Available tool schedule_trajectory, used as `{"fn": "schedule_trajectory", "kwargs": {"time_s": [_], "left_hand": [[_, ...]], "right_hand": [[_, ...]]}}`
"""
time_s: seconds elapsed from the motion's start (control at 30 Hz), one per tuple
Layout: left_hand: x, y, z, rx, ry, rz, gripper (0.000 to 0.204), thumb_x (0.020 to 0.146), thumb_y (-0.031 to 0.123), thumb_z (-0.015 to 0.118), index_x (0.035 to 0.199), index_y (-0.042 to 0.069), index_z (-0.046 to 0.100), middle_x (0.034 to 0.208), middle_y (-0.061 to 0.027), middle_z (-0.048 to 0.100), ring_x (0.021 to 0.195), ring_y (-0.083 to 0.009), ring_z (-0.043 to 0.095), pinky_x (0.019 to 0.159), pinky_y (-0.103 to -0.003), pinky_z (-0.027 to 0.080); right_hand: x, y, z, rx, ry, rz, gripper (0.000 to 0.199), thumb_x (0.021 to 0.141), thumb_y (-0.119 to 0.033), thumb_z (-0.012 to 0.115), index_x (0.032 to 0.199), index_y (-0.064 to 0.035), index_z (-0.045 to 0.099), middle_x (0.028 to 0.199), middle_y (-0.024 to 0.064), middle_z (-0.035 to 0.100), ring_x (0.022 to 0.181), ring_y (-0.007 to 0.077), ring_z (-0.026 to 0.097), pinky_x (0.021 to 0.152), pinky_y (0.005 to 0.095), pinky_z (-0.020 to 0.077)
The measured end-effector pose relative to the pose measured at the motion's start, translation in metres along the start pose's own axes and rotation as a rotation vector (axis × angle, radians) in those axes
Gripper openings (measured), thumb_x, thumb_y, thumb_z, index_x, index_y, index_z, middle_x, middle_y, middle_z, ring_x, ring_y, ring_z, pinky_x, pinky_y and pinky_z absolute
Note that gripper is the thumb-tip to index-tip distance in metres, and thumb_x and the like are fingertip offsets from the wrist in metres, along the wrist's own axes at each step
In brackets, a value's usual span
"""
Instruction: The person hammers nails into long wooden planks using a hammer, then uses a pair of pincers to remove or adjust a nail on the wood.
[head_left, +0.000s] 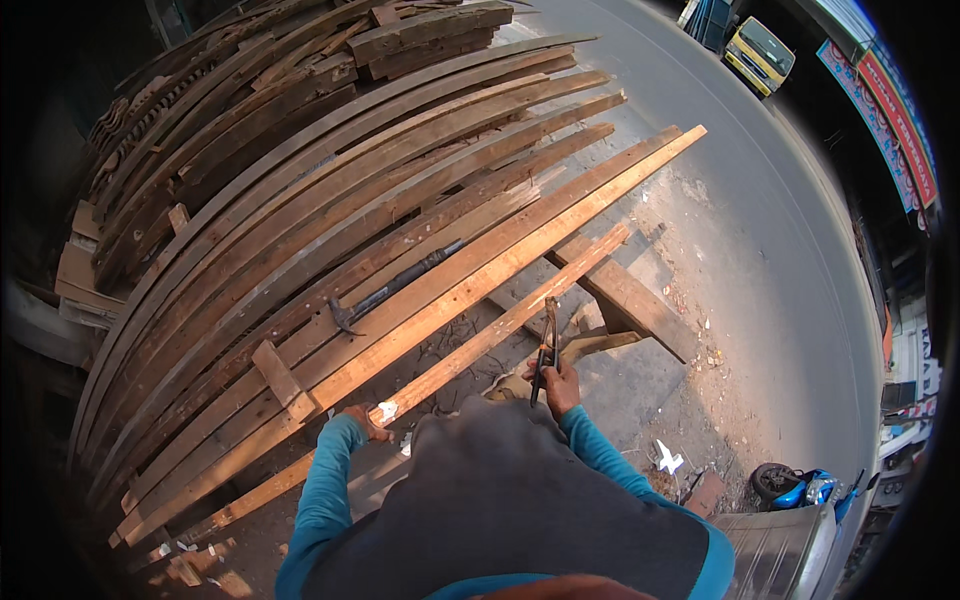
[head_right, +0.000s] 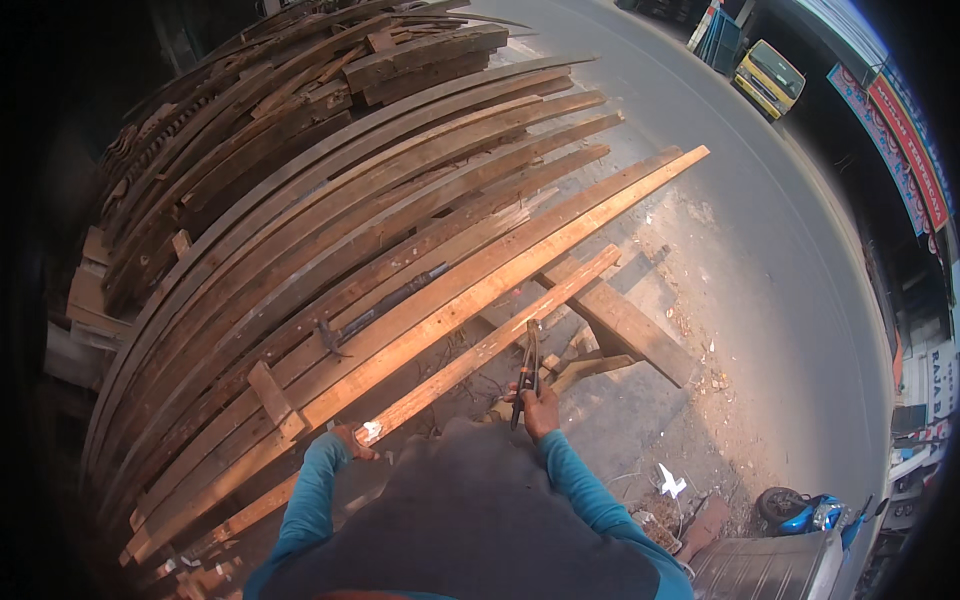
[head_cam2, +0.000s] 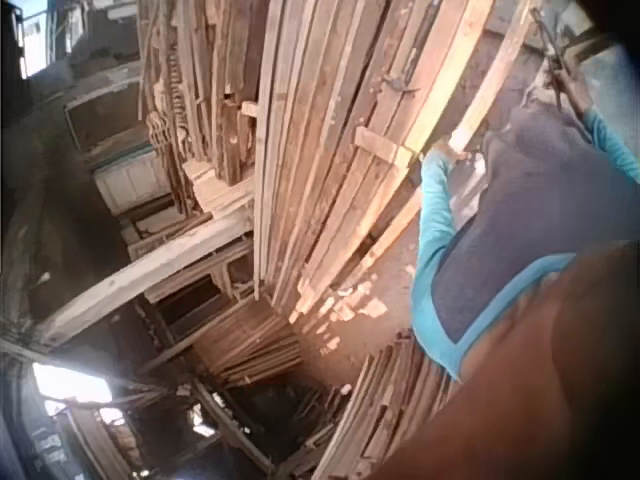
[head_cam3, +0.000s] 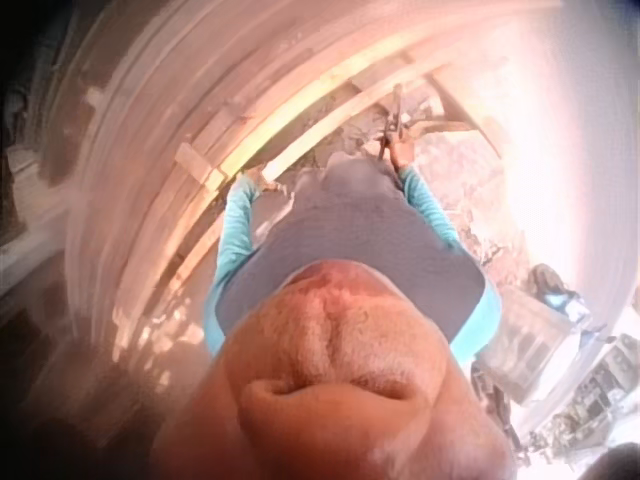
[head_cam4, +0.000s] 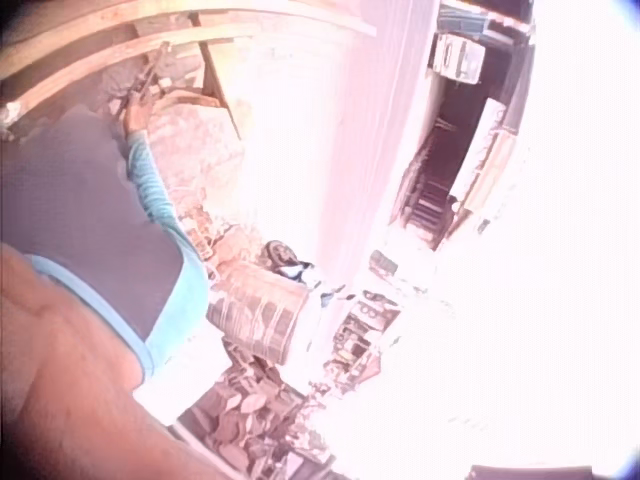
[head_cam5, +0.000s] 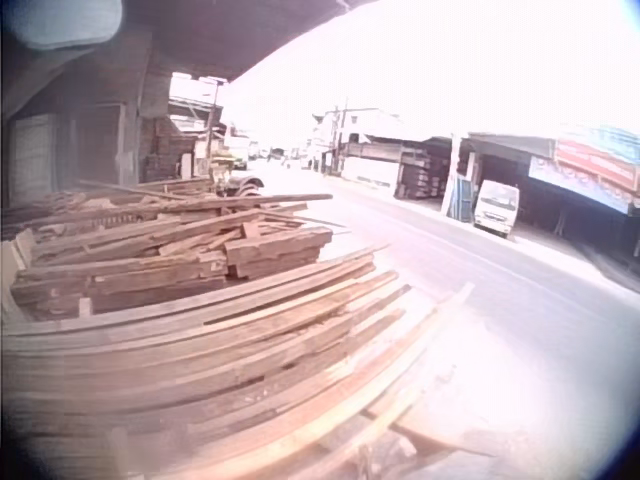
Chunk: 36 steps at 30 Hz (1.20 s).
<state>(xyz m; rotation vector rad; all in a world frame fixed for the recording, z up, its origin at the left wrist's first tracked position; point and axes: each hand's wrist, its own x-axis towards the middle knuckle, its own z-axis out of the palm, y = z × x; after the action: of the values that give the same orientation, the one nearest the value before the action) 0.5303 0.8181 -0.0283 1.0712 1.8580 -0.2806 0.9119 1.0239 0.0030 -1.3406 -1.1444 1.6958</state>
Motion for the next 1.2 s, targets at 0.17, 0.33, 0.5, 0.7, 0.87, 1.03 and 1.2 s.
{"fn": "schedule_trajectory", "kwargs": {"time_s": [0.17,0.33,0.5,0.7,0.87,1.03,1.2], "left_hand": [[-0.004,0.017,0.003,-0.102,0.074,-0.028,0.079,0.064,0.034,0.077,0.135,0.006,0.055,0.120,-0.0235,0.066,0.110,-0.0345,0.066,0.094,-0.041,0.053],[-0.022,0.027,0.043,0.065,0.381,-0.048,0.068,0.070,0.033,0.084,0.126,0.012,0.053,0.117,-0.0175,0.064,0.113,-0.0348,0.062,0.094,-0.046,0.050],[-0.033,0.032,0.065,0.132,0.483,-0.087,0.067,0.069,0.031,0.084,0.125,0.013,0.052,0.118,-0.0161,0.060,0.114,-0.0375,0.058,0.094,-0.051,0.047],[-0.031,0.036,0.078,0.153,0.600,-0.108,0.073,0.066,0.026,0.087,0.128,0.016,0.049,0.120,-0.0148,0.058,0.116,-0.0361,0.056,0.095,-0.052,0.046],[-0.032,0.035,0.075,0.153,0.598,-0.126,0.073,0.068,0.026,0.087,0.129,0.016,0.049,0.120,-0.0139,0.057,0.117,-0.0353,0.056,0.095,-0.053,0.045],[-0.031,0.033,0.074,0.147,0.560,-0.129,0.073,0.068,0.026,0.087,0.129,0.016,0.049,0.122,-0.0132,0.058,0.118,-0.0347,0.055,0.096,-0.052,0.045],[-0.029,0.036,0.070,0.170,0.505,-0.172,0.072,0.068,0.030,0.087,0.129,0.016,0.051,0.124,-0.0117,0.057,0.120,-0.0338,0.056,0.098,-0.053,0.045]], "right_hand": [[0.018,-0.003,-0.019,-0.114,-0.145,0.259,0.042,0.092,-0.010,0.046,0.130,0.0044,0.052,0.102,0.0165,0.069,0.087,0.0249,0.072,0.078,0.0335,0.0574],[-0.033,-0.028,-0.038,-0.229,-0.301,0.395,0.049,0.090,-0.007,0.044,0.138,0.0061,0.047,0.107,0.0184,0.068,0.093,0.0262,0.071,0.085,0.0349,0.0575],[-0.047,-0.024,-0.055,-0.320,-0.418,0.415,0.051,0.090,-0.006,0.043,0.139,0.0058,0.047,0.107,0.0178,0.068,0.093,0.0251,0.071,0.087,0.0356,0.0574],[-0.018,-0.025,-0.071,-0.318,-0.487,0.476,0.050,0.093,-0.008,0.043,0.142,-0.0002,0.047,0.113,0.0167,0.068,0.100,0.0262,0.071,0.091,0.0365,0.0574],[0.006,-0.041,-0.084,-0.370,-0.587,0.550,0.050,0.094,-0.015,0.045,0.142,-0.0020,0.047,0.117,0.0137,0.067,0.102,0.0234,0.070,0.089,0.0370,0.0579],[0.012,-0.046,-0.084,-0.451,-0.591,0.484,0.050,0.093,-0.019,0.050,0.138,0.0026,0.049,0.107,0.0146,0.068,0.096,0.0247,0.070,0.081,0.0354,0.0595],[0.014,-0.053,-0.074,-0.609,-0.595,0.432,0.046,0.094,-0.021,0.049,0.132,0.0038,0.055,0.108,0.0145,0.068,0.093,0.0209,0.069,0.080,0.0333,0.0594]]}}
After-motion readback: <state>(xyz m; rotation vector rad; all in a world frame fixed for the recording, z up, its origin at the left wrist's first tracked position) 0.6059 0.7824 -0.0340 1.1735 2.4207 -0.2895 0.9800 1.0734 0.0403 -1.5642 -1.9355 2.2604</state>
